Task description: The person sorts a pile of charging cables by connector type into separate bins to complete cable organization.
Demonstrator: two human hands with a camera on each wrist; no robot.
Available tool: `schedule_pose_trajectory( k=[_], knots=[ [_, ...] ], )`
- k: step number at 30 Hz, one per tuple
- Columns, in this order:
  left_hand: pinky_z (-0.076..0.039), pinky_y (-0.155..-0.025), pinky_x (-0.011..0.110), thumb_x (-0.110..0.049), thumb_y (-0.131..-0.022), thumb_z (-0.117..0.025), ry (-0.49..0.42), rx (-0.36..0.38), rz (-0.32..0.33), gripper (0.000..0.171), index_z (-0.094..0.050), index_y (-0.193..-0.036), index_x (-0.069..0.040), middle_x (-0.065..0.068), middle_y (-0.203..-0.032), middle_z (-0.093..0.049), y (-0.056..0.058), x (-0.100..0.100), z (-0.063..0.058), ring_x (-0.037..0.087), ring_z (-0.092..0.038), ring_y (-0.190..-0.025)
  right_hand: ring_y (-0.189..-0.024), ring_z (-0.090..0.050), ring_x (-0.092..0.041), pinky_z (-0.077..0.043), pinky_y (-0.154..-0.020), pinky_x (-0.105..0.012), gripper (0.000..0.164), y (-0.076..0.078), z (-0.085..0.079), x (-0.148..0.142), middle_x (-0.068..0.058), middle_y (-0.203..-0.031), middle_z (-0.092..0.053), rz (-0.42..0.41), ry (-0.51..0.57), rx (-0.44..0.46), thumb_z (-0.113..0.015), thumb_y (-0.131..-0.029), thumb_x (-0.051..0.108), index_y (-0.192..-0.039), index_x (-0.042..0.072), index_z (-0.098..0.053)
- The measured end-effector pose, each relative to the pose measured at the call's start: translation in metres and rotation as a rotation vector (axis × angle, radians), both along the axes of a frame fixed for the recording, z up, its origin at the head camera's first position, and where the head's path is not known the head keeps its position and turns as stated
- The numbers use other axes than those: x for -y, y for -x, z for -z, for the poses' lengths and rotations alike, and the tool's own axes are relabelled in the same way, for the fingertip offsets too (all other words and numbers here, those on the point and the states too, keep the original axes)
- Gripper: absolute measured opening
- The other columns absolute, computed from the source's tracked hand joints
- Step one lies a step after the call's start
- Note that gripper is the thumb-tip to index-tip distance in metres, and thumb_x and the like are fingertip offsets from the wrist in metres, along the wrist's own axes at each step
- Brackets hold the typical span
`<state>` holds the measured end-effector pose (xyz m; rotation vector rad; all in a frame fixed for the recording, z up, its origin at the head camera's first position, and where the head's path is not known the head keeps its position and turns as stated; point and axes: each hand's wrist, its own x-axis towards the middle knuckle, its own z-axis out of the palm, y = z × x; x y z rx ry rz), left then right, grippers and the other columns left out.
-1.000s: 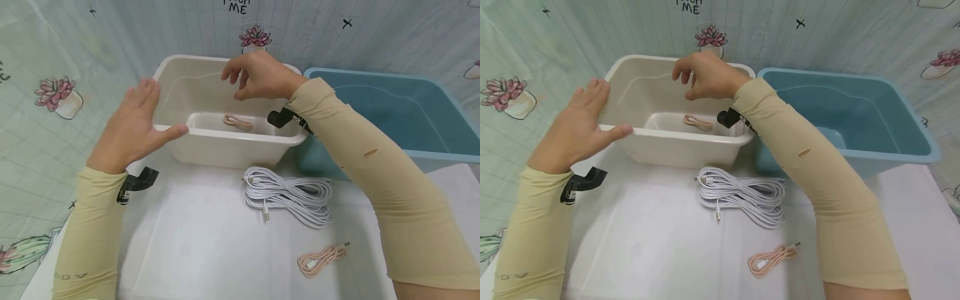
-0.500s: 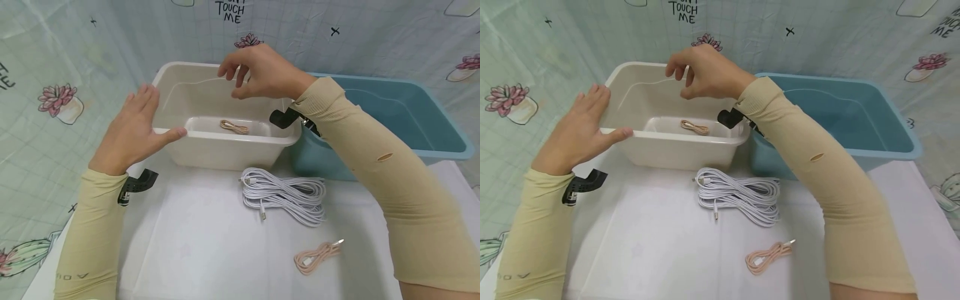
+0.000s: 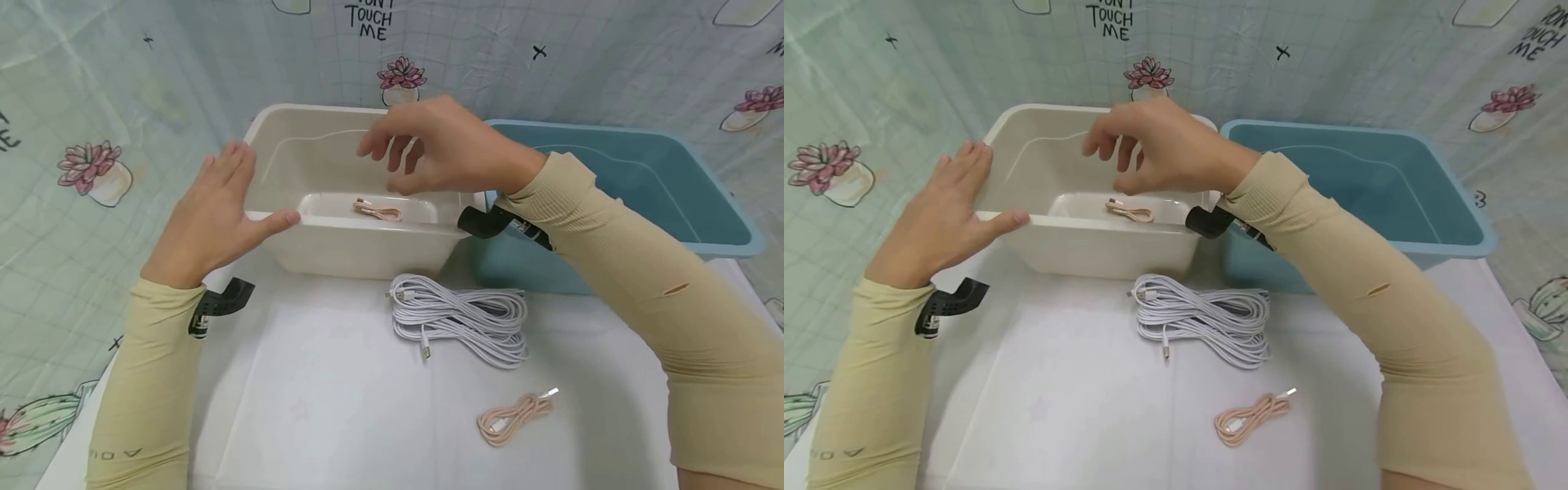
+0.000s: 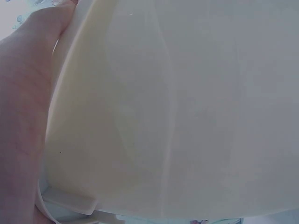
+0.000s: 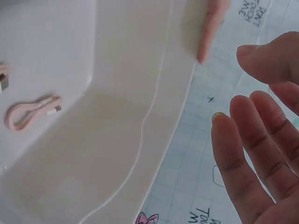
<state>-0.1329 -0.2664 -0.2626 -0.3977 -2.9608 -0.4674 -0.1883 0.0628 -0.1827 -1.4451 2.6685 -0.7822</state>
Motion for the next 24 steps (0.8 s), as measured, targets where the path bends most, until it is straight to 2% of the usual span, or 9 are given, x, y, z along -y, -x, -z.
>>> schedule_pose_trajectory(
  k=[5, 11, 24],
  knots=[
    [0.000, -0.137, 0.047, -0.075, -0.093, -0.054, -0.007, -0.008, 0.003, 0.111, -0.007, -0.166, -0.006, 0.014, -0.175, -0.005, -0.001, 0.000, 0.001, 0.030, -0.002, -0.165, -0.095, -0.070, -0.009, -0.063, -0.083, -0.026, 0.036, -0.018, 0.004, -0.014, 0.001, -0.116, -0.074, -0.064, 0.067, 0.012, -0.083, -0.085, 0.009, -0.120, 0.014, -0.075],
    [0.000, -0.137, 0.047, -0.074, -0.093, -0.054, -0.003, -0.008, 0.009, 0.110, -0.007, -0.166, -0.006, 0.015, -0.175, -0.006, 0.000, -0.001, 0.000, 0.031, -0.002, -0.165, -0.091, -0.068, -0.002, -0.061, -0.081, -0.022, 0.037, -0.038, 0.011, -0.032, 0.007, -0.110, -0.074, -0.128, 0.104, -0.001, -0.086, -0.083, 0.010, -0.118, 0.016, -0.076],
    [0.000, -0.137, 0.045, -0.071, -0.093, -0.058, -0.012, -0.001, -0.008, 0.109, -0.008, -0.167, -0.008, 0.012, -0.176, -0.005, 0.000, -0.002, -0.001, 0.029, -0.002, -0.165, -0.088, -0.062, -0.003, -0.056, -0.075, -0.020, 0.042, -0.070, 0.051, -0.066, 0.009, -0.103, -0.071, -0.301, 0.162, 0.055, -0.086, -0.080, 0.005, -0.118, 0.017, -0.075]
  ],
)
